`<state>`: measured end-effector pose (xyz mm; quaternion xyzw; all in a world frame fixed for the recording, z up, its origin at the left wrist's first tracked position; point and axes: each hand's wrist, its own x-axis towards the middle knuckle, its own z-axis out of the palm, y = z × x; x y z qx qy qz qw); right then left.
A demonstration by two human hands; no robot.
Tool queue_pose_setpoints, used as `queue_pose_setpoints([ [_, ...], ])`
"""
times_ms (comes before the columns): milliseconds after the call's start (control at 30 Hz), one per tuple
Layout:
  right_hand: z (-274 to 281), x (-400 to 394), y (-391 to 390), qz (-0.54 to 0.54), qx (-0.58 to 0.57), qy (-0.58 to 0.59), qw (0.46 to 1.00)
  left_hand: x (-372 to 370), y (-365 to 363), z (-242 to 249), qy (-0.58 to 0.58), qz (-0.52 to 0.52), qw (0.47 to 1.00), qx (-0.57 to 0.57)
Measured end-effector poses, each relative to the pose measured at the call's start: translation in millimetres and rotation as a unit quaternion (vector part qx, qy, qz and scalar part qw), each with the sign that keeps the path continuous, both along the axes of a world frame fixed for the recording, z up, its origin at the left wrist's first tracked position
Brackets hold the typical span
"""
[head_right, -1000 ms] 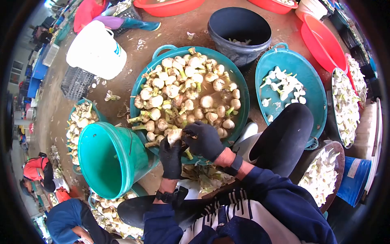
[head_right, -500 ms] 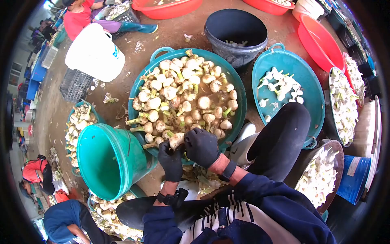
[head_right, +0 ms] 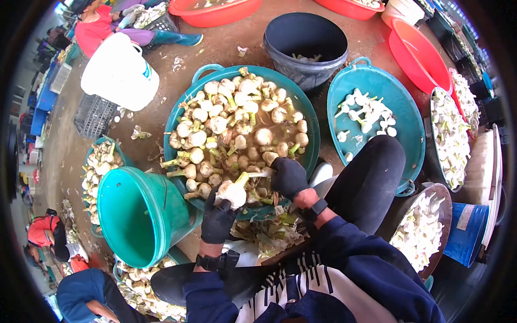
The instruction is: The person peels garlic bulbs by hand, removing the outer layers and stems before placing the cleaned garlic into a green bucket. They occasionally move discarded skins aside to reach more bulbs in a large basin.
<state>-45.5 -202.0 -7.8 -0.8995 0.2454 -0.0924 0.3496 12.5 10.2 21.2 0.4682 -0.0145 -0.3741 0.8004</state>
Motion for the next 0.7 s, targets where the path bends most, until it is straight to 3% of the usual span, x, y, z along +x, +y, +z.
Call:
queue_pose_setpoints([
  [67,11,-3,-5,0.032,0.058,-0.02,0.998,1,-2,2,0.048,0.026,0.997,-0.055],
  [200,50,1,7,0.142,0.196,-0.145,0.959,1,-2,-3,0.103,0.022,0.993,-0.054],
  [333,57,3,20,0.202,0.199,-0.143,0.948,1,-4,-11,0.083,-0.02,0.995,-0.053],
  [467,37,-4,29,0.182,0.227,-0.141,0.946,-5,-4,-14,0.02,-0.044,0.999,0.02],
  [700,45,-10,42,0.142,0.133,-0.101,0.976,-10,-10,-4,0.04,-0.051,0.994,0.087],
])
